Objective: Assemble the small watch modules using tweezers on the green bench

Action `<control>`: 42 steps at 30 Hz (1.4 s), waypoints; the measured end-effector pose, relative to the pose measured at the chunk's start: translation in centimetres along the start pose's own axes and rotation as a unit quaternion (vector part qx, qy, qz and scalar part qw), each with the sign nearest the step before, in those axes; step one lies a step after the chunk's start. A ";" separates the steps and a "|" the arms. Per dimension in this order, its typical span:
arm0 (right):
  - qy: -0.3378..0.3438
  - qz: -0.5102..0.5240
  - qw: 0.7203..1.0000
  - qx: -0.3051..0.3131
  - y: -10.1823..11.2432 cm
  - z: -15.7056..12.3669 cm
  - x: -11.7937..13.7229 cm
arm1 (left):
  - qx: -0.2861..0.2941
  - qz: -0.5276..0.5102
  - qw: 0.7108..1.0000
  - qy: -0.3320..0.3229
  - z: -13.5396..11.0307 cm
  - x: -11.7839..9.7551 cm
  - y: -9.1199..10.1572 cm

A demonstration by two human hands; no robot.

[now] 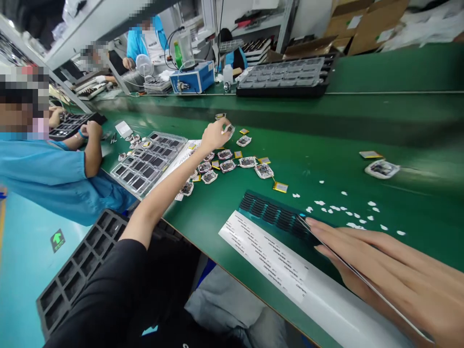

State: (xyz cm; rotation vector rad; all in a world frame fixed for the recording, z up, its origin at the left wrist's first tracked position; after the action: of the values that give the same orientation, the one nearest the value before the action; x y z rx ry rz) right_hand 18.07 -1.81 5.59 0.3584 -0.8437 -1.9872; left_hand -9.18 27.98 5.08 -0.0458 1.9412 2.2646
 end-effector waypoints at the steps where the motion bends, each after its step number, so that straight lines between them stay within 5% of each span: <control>1: 0.003 -0.007 1.000 0.001 0.2 0.5 0.2 | 0.011 0.018 1.000 0.008 1.0 0.7 -0.4; 4: 0.012 -0.015 1.000 0.001 0.7 2.1 1.0 | 0.014 0.046 0.999 0.000 1.9 1.0 -1.1; 9: 0.029 -0.019 0.999 0.008 0.8 3.1 1.6 | 0.029 0.068 0.995 -0.074 1.3 -2.5 -3.3; 14: 0.016 -0.021 1.000 0.003 0.7 2.6 1.1 | 0.072 0.077 0.993 -0.053 2.4 -3.5 -4.6; 19: 0.023 -0.023 0.999 0.004 0.7 2.2 1.0 | 0.095 0.038 0.992 -0.075 2.5 -3.7 -3.6; 28: 0.004 -0.011 1.000 0.003 0.7 1.9 0.6 | 0.048 -0.185 0.974 -0.119 0.1 -6.0 -0.2; 30: 0.000 -0.008 1.000 0.012 0.7 1.7 0.6 | 0.054 -0.297 0.946 -0.117 -1.3 -6.9 0.6; 34: -0.030 0.010 0.999 0.020 0.3 1.6 0.4 | 0.139 -0.611 0.776 -0.077 -6.4 -9.1 1.6; 42: -0.200 -0.004 0.975 -0.096 0.9 1.0 -1.3 | 0.352 -0.544 0.742 -0.172 -18.7 -13.9 -0.3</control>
State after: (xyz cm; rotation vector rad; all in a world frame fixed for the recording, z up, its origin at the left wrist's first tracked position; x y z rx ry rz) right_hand 18.77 -0.57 6.83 -0.1573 -0.8851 -2.1630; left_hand 3.09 8.22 3.54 -0.4801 1.6919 0.6824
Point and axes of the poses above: each hand's wrist, its own z-axis towards the middle knuckle, its own y-axis out of the back of the hand, x = y × z, the point moved 7 cm from there along z, towards the middle knuckle, and after that the axes turned 15 degrees about z, right-handed, at the moved point
